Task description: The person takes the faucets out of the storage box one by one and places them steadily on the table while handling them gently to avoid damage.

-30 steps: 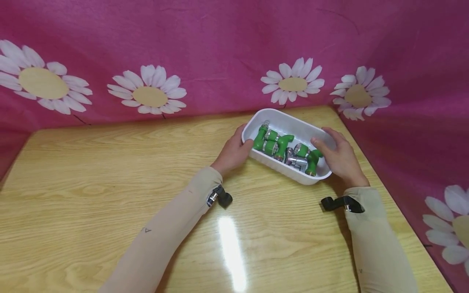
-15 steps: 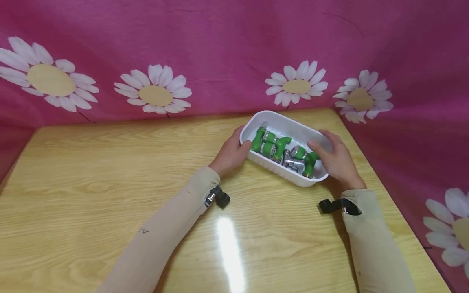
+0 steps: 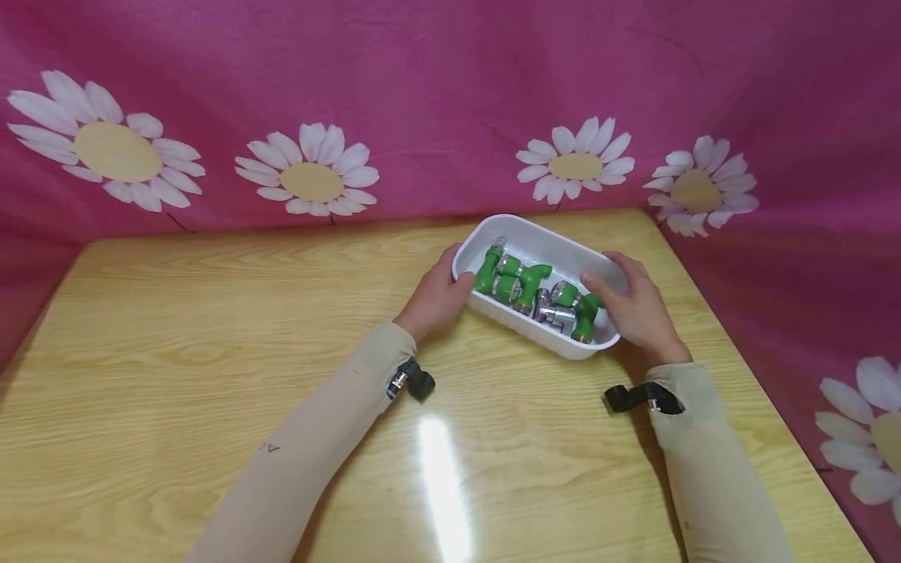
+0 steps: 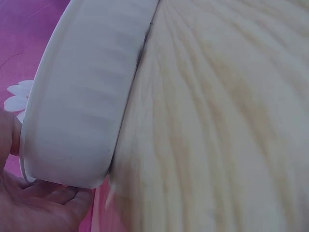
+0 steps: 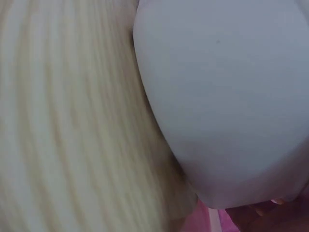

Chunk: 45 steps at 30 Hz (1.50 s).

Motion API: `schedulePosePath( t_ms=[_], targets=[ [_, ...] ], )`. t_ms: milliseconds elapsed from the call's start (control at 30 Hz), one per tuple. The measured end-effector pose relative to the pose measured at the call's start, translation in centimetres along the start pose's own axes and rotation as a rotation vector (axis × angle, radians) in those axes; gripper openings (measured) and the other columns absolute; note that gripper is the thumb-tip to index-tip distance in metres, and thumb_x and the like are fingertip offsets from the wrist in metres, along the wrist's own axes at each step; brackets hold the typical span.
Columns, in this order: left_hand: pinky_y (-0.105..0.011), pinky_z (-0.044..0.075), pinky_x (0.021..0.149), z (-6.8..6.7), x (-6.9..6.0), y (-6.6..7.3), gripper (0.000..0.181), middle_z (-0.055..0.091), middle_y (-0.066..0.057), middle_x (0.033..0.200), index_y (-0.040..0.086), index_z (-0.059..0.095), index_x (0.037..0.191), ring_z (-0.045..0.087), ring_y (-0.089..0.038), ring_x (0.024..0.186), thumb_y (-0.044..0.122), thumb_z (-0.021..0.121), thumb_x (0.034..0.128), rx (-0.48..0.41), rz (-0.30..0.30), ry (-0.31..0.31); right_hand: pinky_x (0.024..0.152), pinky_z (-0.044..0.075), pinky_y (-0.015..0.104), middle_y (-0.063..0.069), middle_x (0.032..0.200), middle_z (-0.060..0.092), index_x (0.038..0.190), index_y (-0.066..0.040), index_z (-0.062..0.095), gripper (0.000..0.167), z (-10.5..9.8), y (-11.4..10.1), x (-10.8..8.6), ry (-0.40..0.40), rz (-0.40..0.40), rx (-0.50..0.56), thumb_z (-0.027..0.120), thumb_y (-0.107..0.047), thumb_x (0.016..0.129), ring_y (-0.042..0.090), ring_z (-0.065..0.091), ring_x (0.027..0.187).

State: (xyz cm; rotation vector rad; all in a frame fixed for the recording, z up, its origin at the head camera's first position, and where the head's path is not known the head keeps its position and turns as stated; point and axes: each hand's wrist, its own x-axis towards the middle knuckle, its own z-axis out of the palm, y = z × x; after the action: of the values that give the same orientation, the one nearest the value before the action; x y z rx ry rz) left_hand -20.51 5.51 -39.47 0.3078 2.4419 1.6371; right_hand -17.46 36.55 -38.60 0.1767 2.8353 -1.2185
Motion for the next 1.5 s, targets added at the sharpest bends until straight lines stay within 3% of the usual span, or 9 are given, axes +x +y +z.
schedulePosePath(
  t_ms=[500,833,1500],
  targets=[
    [-0.046,0.044,0.117,-1.1,-0.9,-0.7,0.061,0.059,-0.013,0.148,0.017,0.035,0.158,0.059,-0.028,0.132,0.022,0.053,0.1003,0.030,0.027,0.004,0.116,0.020,0.078,0.029,0.168,0.020,0.166,-0.012,0.015,0.093,1.2,-1.4,-1.0,-0.012,0.020,-0.053,0.049,-0.066,0.099,0.057,0.026,0.149],
    [-0.045,0.041,0.120,-2.7,-1.8,-1.5,0.065,0.057,-0.013,0.151,0.016,0.032,0.160,0.056,-0.028,0.136,0.022,0.052,0.0987,0.055,0.012,0.009,0.117,0.021,0.077,0.028,0.170,0.017,0.166,-0.012,0.014,0.096,2.7,-2.4,-1.2,-0.038,0.022,-0.046,0.051,-0.068,0.097,0.056,0.026,0.150],
    [-0.047,0.041,0.120,-5.1,-3.9,-2.3,0.064,0.056,-0.014,0.152,0.013,0.032,0.159,0.055,-0.029,0.139,0.021,0.053,0.0991,0.075,0.018,0.035,0.113,0.031,0.075,0.030,0.158,0.036,0.162,-0.010,0.026,0.086,4.5,-4.1,-1.3,-0.027,-0.092,-0.042,0.055,-0.061,0.099,0.052,0.042,0.139]
  ],
)
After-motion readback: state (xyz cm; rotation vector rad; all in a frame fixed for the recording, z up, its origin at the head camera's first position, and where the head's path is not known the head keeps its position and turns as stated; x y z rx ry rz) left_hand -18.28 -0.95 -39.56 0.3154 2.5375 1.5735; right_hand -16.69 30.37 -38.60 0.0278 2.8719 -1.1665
